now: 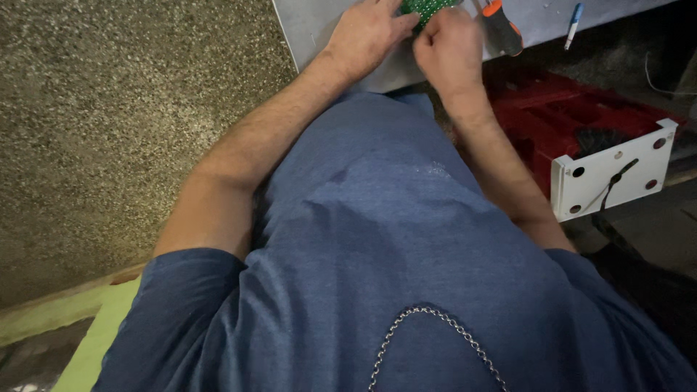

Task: The person removes and replaces screws on a green circuit board using a screwdriver.

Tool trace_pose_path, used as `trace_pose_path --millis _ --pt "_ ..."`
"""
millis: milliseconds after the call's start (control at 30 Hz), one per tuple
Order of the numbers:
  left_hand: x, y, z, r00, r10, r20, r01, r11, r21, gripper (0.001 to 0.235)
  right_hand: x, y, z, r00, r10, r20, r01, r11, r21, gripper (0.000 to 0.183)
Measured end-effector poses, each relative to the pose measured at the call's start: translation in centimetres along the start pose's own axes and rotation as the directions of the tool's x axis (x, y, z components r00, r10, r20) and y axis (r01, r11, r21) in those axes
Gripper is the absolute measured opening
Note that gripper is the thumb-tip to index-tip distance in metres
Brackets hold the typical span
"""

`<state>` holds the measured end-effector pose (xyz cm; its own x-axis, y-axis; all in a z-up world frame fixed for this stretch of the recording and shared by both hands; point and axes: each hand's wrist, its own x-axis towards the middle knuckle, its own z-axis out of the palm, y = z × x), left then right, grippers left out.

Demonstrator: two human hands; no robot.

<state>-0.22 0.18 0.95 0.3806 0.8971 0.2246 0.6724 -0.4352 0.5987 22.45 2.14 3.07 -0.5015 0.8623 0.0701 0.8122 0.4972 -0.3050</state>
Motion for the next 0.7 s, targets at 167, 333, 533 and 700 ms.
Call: trace_pose_path --millis 167,333,533,700 --pt "0.0 -0.2 0.0 0.995 0.069 -0.068 -0.066 0.997 0.040 0.019 -0.3 -0.5 0.9 0.982 0.184 0.030 -0.185 0.982 0.025 0.018" --pt "-0.3 -0.2 0.4 1.000 0.005 0.002 -0.005 0.998 -0.067 0.020 -0.4 -0.3 1.3 0.993 0.108 0.050 -0.107 0.994 -0.034 0.019" --pt "-0.5 0.0 0.0 0.993 0.048 -0.107 -0.043 0.998 0.046 0.016 -0.2 -1.1 1.1 0.988 0.128 0.091 -0.125 0.991 -0.044 0.018" --pt "-0.4 -0.5 0.4 0.999 0.019 -0.026 -0.020 0.999 -0.042 0.022 0.0 -1.4 0.4 0.973 0.201 0.111 -0.207 0.977 0.045 0.019"
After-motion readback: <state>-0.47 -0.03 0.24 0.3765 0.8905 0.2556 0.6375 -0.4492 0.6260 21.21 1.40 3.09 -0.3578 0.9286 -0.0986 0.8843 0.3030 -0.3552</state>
